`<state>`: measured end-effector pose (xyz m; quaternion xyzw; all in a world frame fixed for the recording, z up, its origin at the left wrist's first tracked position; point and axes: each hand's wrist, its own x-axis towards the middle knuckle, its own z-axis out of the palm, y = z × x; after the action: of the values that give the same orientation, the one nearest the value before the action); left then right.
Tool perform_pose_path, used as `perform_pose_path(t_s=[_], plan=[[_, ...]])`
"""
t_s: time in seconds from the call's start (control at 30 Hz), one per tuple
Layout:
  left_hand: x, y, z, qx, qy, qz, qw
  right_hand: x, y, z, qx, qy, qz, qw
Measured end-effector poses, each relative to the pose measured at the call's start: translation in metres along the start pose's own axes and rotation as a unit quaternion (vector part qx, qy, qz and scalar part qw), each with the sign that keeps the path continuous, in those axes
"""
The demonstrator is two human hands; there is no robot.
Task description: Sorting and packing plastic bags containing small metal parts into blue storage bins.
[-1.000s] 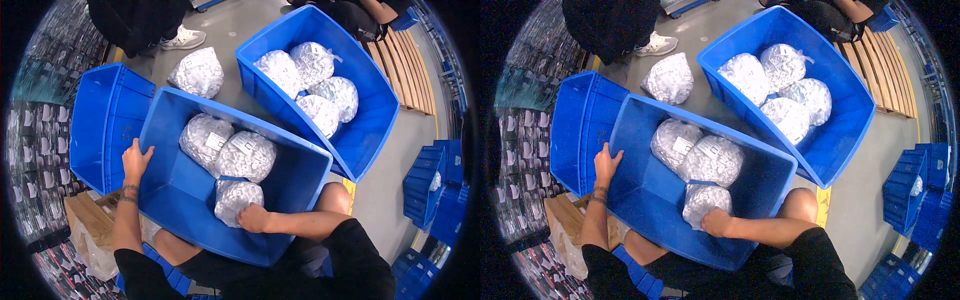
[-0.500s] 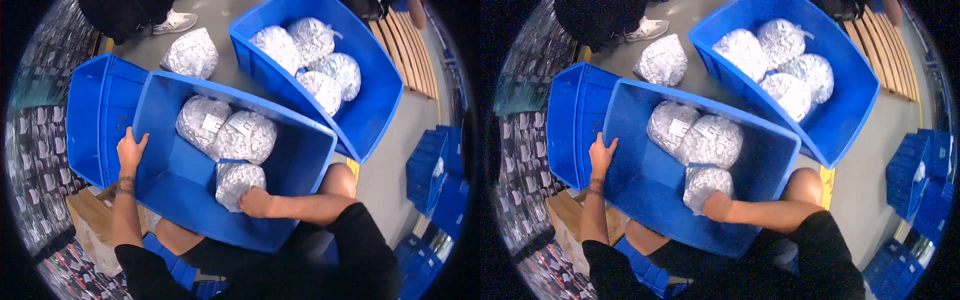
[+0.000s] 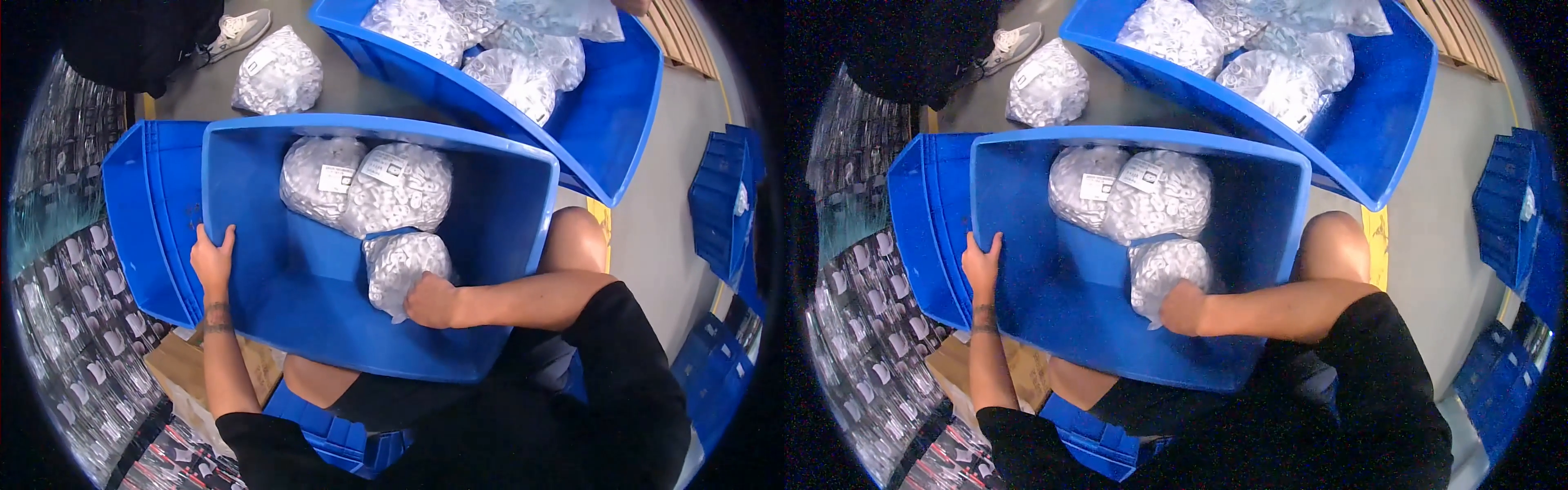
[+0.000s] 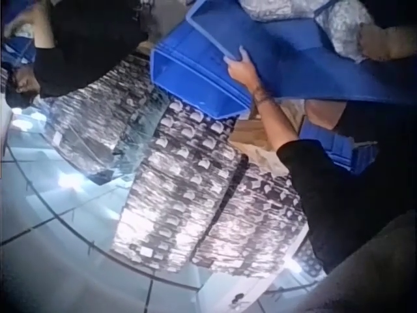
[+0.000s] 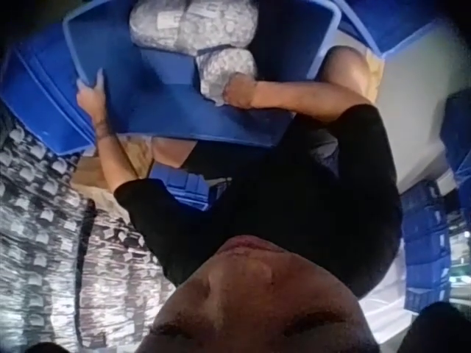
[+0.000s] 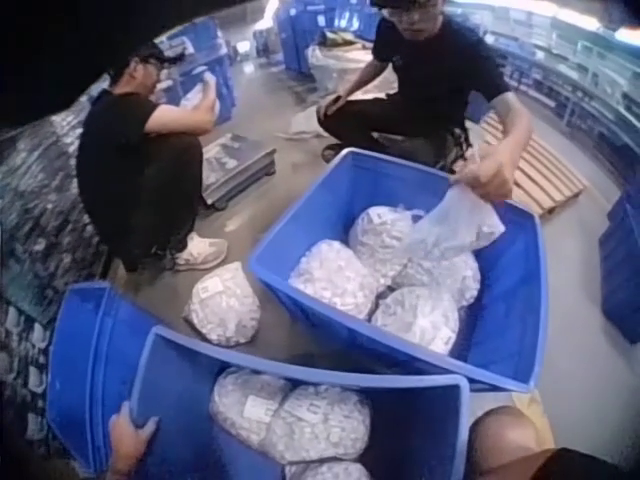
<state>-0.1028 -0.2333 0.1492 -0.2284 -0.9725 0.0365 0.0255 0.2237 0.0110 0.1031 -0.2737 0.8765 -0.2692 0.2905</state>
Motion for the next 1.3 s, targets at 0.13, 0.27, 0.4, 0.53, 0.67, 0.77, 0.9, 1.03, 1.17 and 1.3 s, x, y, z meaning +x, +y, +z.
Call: perform_pose_path(t_s=[0.13, 0.27, 0.4, 0.53, 0.67, 0.77, 0.9, 1.03, 1.17, 1.3], plan=[[-0.001, -0.001, 0.0, 0.005, -0.002, -0.01, 1.0, -0.002, -0.002, -0.006, -0.003, 0.018, 0.0, 1.0], [0.0, 0.0, -0.001, -0.006, -0.002, -0.018, 1.0, 0.0, -0.002, -0.001, -0.001, 0.009, 0.005, 1.0], [0.001, 0.005, -0.001, 0.009, -0.008, -0.015, 1.0, 0.001, 0.0, 0.004, -0.001, 0.009, 0.006, 1.0], [0.001, 0.005, -0.003, -0.01, -0.016, -0.024, 1.0, 0.001, 0.0, 0.009, -0.004, 0.007, -0.002, 1.0], [-0.001, 0.004, -0.003, -0.013, -0.026, -0.037, 0.999, 0.002, -0.006, 0.011, 0.004, 0.031, -0.002, 0.999], [-0.005, 0.006, -0.004, -0.024, -0.008, -0.017, 1.0, 0.001, -0.015, 0.014, 0.023, 0.036, -0.041, 0.998], [0.002, 0.005, -0.003, -0.048, -0.033, -0.017, 0.998, -0.001, -0.022, 0.031, 0.048, 0.011, -0.1, 0.994], [0.001, 0.004, 0.0, -0.029, -0.004, -0.009, 1.0, -0.009, -0.025, 0.008, -0.012, -0.143, -0.111, 0.983], [0.001, 0.005, -0.001, -0.013, -0.016, -0.009, 1.0, -0.011, -0.031, 0.023, -0.024, -0.191, -0.124, 0.973], [0.002, -0.002, 0.0, -0.016, -0.009, -0.005, 1.0, -0.023, -0.038, 0.021, -0.043, -0.221, -0.116, 0.967]])
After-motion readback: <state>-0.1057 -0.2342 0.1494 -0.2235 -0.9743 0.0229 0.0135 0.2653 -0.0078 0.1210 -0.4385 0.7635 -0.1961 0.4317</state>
